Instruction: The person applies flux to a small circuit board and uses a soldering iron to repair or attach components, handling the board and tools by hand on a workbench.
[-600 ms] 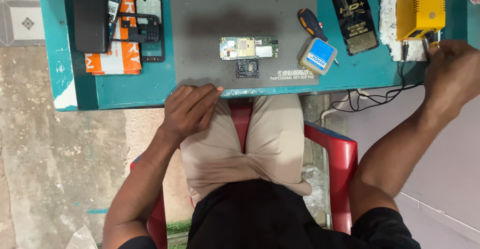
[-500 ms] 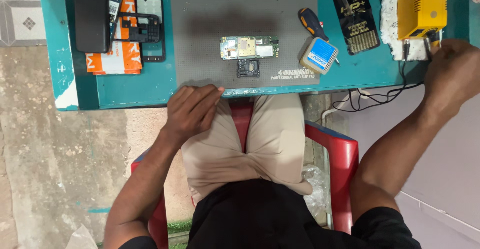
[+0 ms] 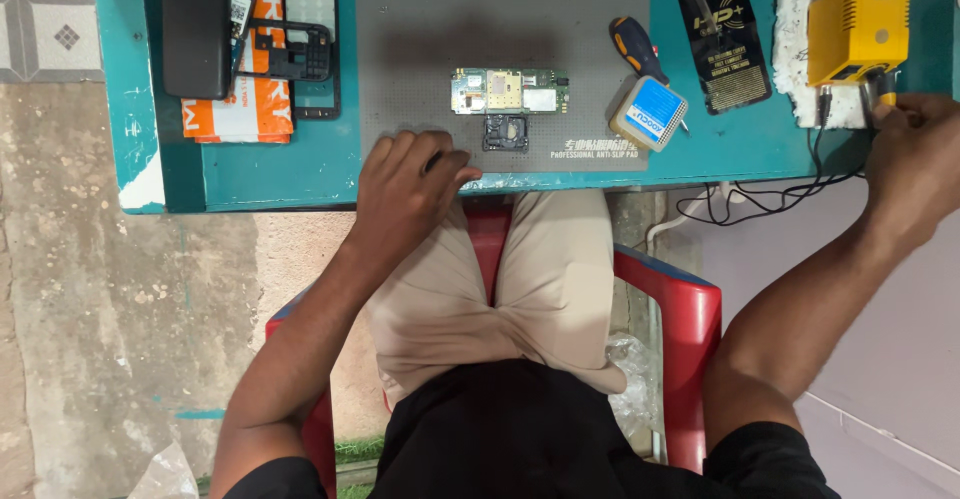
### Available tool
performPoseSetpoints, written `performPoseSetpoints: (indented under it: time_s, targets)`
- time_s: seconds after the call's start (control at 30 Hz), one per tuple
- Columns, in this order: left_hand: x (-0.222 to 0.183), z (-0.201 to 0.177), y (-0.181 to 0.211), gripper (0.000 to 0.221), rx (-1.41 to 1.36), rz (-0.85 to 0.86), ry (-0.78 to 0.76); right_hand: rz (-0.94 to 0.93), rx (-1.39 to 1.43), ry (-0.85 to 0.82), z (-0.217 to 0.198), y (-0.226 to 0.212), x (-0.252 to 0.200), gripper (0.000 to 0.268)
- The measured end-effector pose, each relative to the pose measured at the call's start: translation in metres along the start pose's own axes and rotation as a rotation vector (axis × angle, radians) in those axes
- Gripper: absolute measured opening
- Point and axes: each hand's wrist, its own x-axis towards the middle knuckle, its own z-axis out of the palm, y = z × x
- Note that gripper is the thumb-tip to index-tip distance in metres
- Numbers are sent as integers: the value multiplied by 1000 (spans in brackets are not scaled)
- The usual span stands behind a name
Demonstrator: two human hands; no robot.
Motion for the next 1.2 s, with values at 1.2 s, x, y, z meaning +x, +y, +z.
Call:
performPoseSetpoints:
  time_s: [1.2]
  targets:
    - [4,13,0,23,16,-42,20,-77,-53,-13,-15,-18,3,30]
